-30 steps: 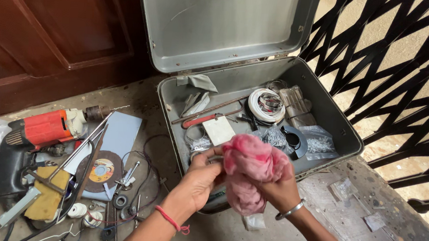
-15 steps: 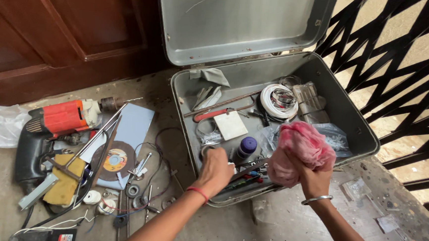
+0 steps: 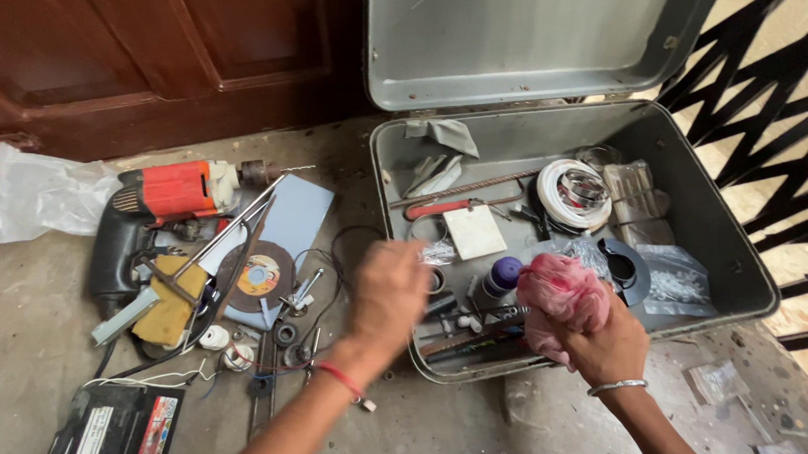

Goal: The person organizes various tools and hardware items into a metal toolbox. They pick up items such as wires, tape, and small metal parts from the floor and place them into the open toolbox. The person uses a pink cloth to wipe some items before placing them inside.

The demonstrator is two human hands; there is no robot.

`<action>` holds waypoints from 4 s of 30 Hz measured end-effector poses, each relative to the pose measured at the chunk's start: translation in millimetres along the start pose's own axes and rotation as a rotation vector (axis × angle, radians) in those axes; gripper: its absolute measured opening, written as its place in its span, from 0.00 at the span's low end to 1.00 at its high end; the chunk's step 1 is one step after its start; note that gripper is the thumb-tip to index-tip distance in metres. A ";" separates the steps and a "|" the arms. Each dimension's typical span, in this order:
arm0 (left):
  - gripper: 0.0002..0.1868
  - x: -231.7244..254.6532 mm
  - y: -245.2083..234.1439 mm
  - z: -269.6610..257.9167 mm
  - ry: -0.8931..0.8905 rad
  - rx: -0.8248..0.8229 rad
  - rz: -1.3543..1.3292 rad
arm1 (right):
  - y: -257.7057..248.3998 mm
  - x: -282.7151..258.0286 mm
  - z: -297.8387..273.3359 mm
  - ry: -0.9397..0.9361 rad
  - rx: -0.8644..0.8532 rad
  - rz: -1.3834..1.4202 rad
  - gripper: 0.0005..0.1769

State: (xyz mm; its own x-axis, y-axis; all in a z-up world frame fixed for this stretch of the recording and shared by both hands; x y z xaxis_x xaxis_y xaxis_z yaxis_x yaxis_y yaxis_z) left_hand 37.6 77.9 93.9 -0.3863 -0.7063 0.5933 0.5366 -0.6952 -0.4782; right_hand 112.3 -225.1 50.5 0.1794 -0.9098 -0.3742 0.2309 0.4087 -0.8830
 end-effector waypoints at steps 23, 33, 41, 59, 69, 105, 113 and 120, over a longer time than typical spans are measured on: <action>0.11 -96.0 -41.0 -21.3 -0.619 0.006 0.093 | 2.5 8.4 2.7 0.082 -0.087 0.594 0.36; 0.18 46.6 53.1 0.2 -0.189 0.046 -0.282 | 16.7 -48.1 -9.1 0.007 -0.247 1.031 0.46; 0.11 26.4 93.4 -24.9 -0.658 -0.333 -0.685 | 20.7 -2.4 1.8 0.156 -0.071 1.164 0.29; 0.12 1.8 94.1 -20.3 -1.205 -0.278 -1.197 | 4.4 -68.3 -2.9 -0.029 -0.281 0.943 0.39; 0.08 -39.4 103.2 -41.0 -1.348 -0.351 -1.115 | -37.9 -102.3 -13.1 -0.320 -0.170 0.677 0.29; 0.04 -32.8 141.0 -48.4 -0.275 -0.559 0.114 | -13.5 18.3 18.2 -0.111 0.043 0.126 0.40; 0.05 3.7 128.6 -44.2 -0.113 -0.737 0.241 | -15.6 15.2 18.3 -0.103 0.037 0.128 0.39; 0.12 2.8 -15.9 -4.4 -0.020 -0.013 0.147 | -19.6 8.0 12.3 -0.140 0.030 0.168 0.33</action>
State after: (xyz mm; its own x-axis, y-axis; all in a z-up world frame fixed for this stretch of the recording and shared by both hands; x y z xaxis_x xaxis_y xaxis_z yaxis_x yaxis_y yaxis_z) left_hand 24.7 86.4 100.2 -0.2894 -0.7981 0.5285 0.5764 -0.5861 -0.5694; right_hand 121.0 -239.5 68.3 0.3481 -0.8107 -0.4707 0.2144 0.5577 -0.8019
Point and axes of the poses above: each hand's wrist, its own z-axis towards the middle knuckle, its own y-axis out of the palm, x = y × z, the point moved 8 cm from there along z, towards the middle knuckle, and after that the axes turned 9 degrees about -z, right-handed, at the moved point
